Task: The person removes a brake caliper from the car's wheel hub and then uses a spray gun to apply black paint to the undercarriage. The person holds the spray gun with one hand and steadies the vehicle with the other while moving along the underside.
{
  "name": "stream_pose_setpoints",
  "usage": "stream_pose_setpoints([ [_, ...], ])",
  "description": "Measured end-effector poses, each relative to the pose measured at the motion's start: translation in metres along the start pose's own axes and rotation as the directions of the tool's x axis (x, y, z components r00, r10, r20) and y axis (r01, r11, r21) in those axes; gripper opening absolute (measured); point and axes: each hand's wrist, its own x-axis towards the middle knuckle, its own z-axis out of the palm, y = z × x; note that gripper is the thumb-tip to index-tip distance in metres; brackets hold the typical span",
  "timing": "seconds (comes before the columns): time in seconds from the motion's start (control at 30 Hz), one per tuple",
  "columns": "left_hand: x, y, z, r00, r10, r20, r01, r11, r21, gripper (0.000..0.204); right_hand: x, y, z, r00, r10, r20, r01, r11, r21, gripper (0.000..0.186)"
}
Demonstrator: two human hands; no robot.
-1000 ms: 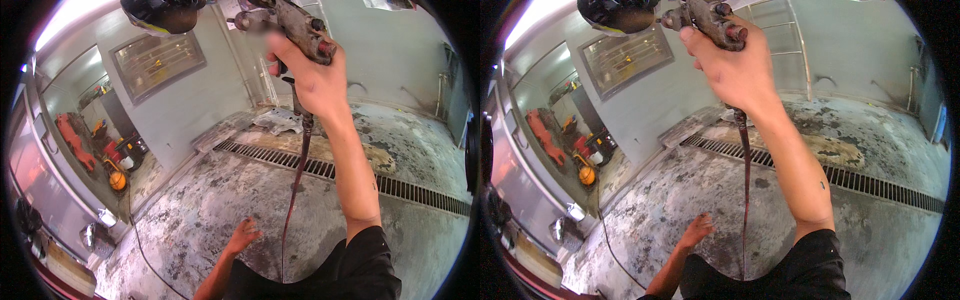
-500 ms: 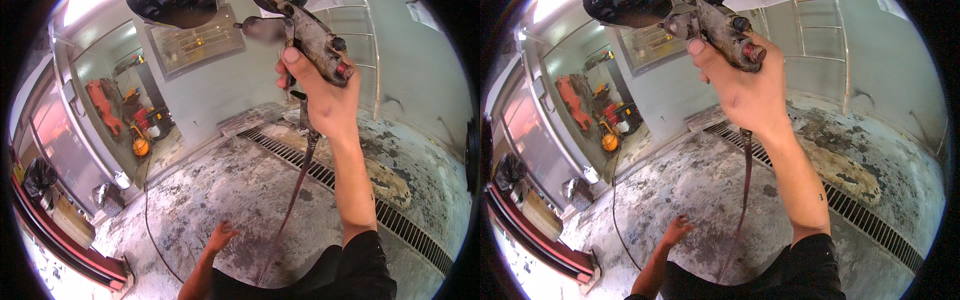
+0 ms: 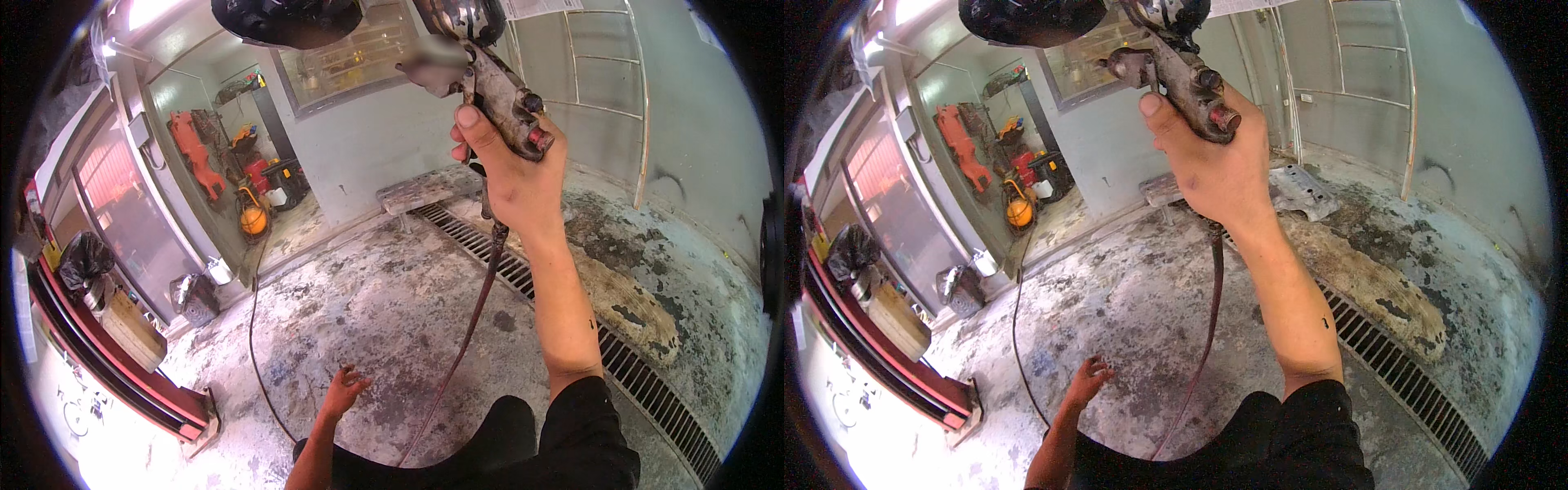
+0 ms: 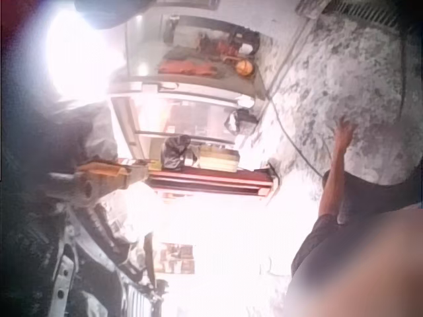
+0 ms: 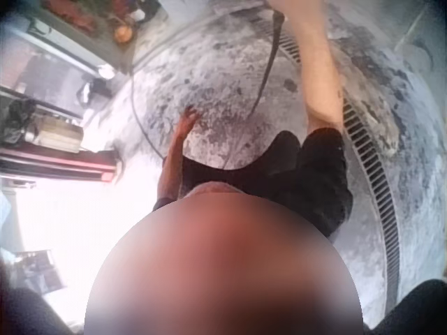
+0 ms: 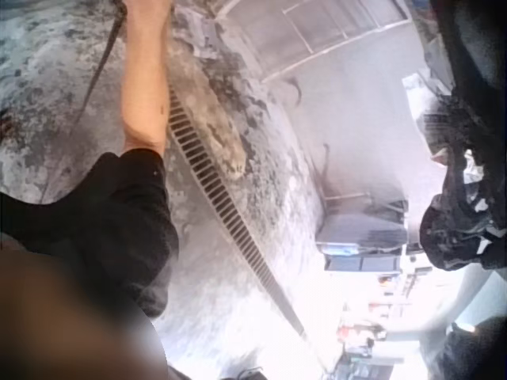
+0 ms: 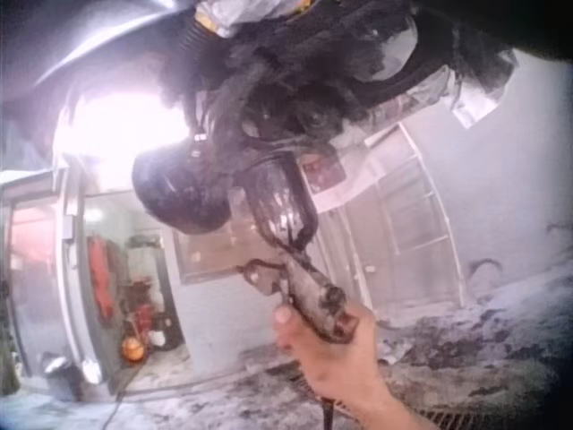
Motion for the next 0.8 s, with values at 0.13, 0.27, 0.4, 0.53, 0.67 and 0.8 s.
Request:
stream_pose_setpoints([
  [0.13, 0.000, 0.002, 0.001, 0.998, 0.053, -0.017, -0.052, 0.998, 0.023, 0.090, 0.000, 0.013, -0.018, 0.999, 0.009, -0.040, -0.012, 0.996, -0.085, 0.025],
  [0.27, 0.002, 0.010, 0.006, 0.996, 0.088, -0.019, -0.088, 0.996, -0.014, 0.090, 0.005, 0.021, -0.032, 0.997, -0.045, -0.059, 0.030, 0.972, -0.231, 0.026],
  [0.4, -0.003, 0.031, 0.016, 0.994, 0.105, -0.009, -0.105, 0.994, 0.010, 0.088, 0.006, 0.022, -0.036, 0.993, -0.074, -0.095, 0.055, 0.979, -0.196, 0.027],
  [0.53, -0.011, 0.063, 0.030, 0.992, 0.127, -0.006, -0.126, 0.991, 0.053, 0.087, -0.008, 0.014, -0.036, 0.997, 0.025, -0.072, -0.031, 0.996, -0.083, 0.029],
  [0.67, -0.012, 0.102, 0.034, 0.978, 0.209, 0.023, -0.209, 0.977, 0.040, 0.084, -0.022, 0.001, -0.038, 0.998, 0.069, -0.003, -0.069, 0.992, 0.104, 0.029],
  [0.8, -0.002, 0.127, 0.040, 0.931, 0.359, 0.059, -0.360, 0.933, 0.012, 0.074, -0.026, -0.007, -0.037, 1.000, 0.022, -0.020, -0.020, 0.997, 0.078, 0.031],
])
